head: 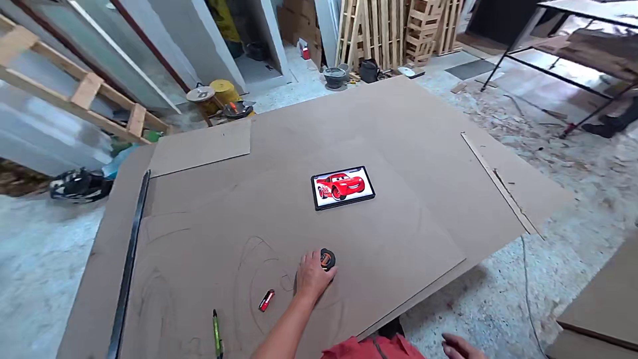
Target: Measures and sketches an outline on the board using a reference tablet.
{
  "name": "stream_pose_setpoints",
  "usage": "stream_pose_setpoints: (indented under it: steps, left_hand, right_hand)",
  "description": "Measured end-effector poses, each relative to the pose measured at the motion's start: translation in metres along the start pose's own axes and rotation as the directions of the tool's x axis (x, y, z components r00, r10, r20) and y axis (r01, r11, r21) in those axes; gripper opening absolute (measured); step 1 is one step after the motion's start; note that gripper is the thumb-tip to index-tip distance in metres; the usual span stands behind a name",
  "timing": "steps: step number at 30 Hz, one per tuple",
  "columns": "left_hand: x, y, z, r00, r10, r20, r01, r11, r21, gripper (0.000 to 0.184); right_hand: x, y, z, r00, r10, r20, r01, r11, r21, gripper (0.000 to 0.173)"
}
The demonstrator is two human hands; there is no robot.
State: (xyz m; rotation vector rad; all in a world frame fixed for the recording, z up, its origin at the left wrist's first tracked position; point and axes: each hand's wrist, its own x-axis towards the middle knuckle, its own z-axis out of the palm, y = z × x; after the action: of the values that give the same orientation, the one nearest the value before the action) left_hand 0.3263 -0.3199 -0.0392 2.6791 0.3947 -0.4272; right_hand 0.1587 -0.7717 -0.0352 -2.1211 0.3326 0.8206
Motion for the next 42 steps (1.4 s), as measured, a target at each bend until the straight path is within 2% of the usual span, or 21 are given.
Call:
stream_pose_setpoints:
  steps: [2, 5, 7, 9, 11, 12, 15, 17, 19, 21, 26, 30, 33, 36, 38, 40, 42]
  left_hand:
    - [-0.016, 0.023, -0.008, 0.991, 0.012, 0.136, 0.005, 0.993, -0.122, 0.082]
    - [-0.043, 0.084, -0.035, 0.927, 0.21, 0.311, -0.104, 0.941, -0.323, 0.081]
    - [-0.07, 0.124, -0.044, 0.858, 0.341, 0.386, -0.161, 0.89, -0.427, 0.084]
    - [-0.089, 0.153, -0.048, 0.846, 0.389, 0.364, -0.159, 0.836, -0.525, 0.087]
    - [-0.098, 0.167, -0.049, 0.898, 0.34, 0.281, -0.089, 0.764, -0.639, 0.084]
    - [-0.1, 0.168, -0.049, 0.927, 0.285, 0.245, -0.035, 0.714, -0.699, 0.08]
    - [-0.105, 0.158, -0.05, 0.971, 0.141, 0.192, 0.093, 0.516, -0.851, 0.054]
    - [-0.102, 0.15, -0.051, 0.97, 0.122, 0.212, 0.136, 0.453, -0.881, 0.037]
    - [-0.097, 0.144, -0.05, 0.958, 0.135, 0.254, 0.164, 0.47, -0.867, 0.028]
    - [-0.09, 0.144, -0.052, 0.94, 0.149, 0.308, 0.194, 0.509, -0.839, 0.026]
    - [-0.072, 0.143, -0.055, 0.887, 0.11, 0.448, 0.284, 0.634, -0.719, 0.023]
    - [-0.066, 0.136, -0.051, 0.846, 0.174, 0.504, 0.299, 0.627, -0.719, 0.027]
    - [-0.063, 0.13, -0.049, 0.816, 0.276, 0.508, 0.22, 0.664, -0.715, 0.027]
    - [-0.056, 0.118, -0.042, 0.711, 0.508, 0.487, 0.061, 0.646, -0.761, 0.032]
    - [-0.045, 0.109, -0.043, 0.665, 0.597, 0.449, -0.01, 0.608, -0.794, 0.028]
    - [-0.025, 0.094, -0.057, 0.699, 0.588, 0.408, 0.011, 0.562, -0.827, 0.018]
    - [0.004, 0.074, -0.076, 0.785, 0.491, 0.379, 0.095, 0.508, -0.856, 0.011]
  right_hand:
    - [0.029, -0.031, -0.039, 0.996, -0.081, 0.043, 0.079, 0.996, 0.041, 0.051]
    - [0.073, -0.104, -0.082, 0.953, -0.252, 0.168, 0.215, 0.954, 0.209, 0.059]
    - [0.088, -0.148, -0.088, 0.886, -0.315, 0.341, 0.221, 0.932, 0.287, 0.071]
    - [0.096, -0.186, -0.087, 0.763, -0.382, 0.522, 0.249, 0.918, 0.308, 0.079]
    - [0.101, -0.217, -0.079, 0.657, -0.414, 0.631, 0.321, 0.91, 0.264, 0.078]
    - [0.102, -0.226, -0.073, 0.629, -0.406, 0.663, 0.345, 0.91, 0.23, 0.075]
    - [0.106, -0.233, -0.052, 0.654, -0.388, 0.65, 0.349, 0.917, 0.196, 0.063]
    - [0.11, -0.232, -0.044, 0.658, -0.44, 0.611, 0.438, 0.884, 0.164, 0.071]
    - [0.111, -0.231, -0.041, 0.636, -0.502, 0.586, 0.55, 0.828, 0.113, 0.078]
    - [0.112, -0.235, -0.041, 0.637, -0.505, 0.582, 0.602, 0.798, 0.034, 0.08]
    - [0.108, -0.242, -0.04, 0.734, -0.421, 0.532, 0.573, 0.805, -0.154, 0.088]
    - [0.098, -0.242, -0.038, 0.788, -0.374, 0.489, 0.515, 0.835, -0.193, 0.09]
    - [0.091, -0.239, -0.036, 0.803, -0.384, 0.456, 0.506, 0.843, -0.182, 0.09]
    - [0.082, -0.235, -0.034, 0.813, -0.401, 0.423, 0.501, 0.851, -0.158, 0.083]
    - [0.077, -0.232, -0.034, 0.824, -0.395, 0.407, 0.481, 0.867, -0.133, 0.071]
    - [0.073, -0.23, -0.038, 0.871, -0.319, 0.375, 0.398, 0.904, -0.156, 0.054]
    - [0.072, -0.226, -0.045, 0.921, -0.164, 0.353, 0.279, 0.911, -0.304, 0.05]
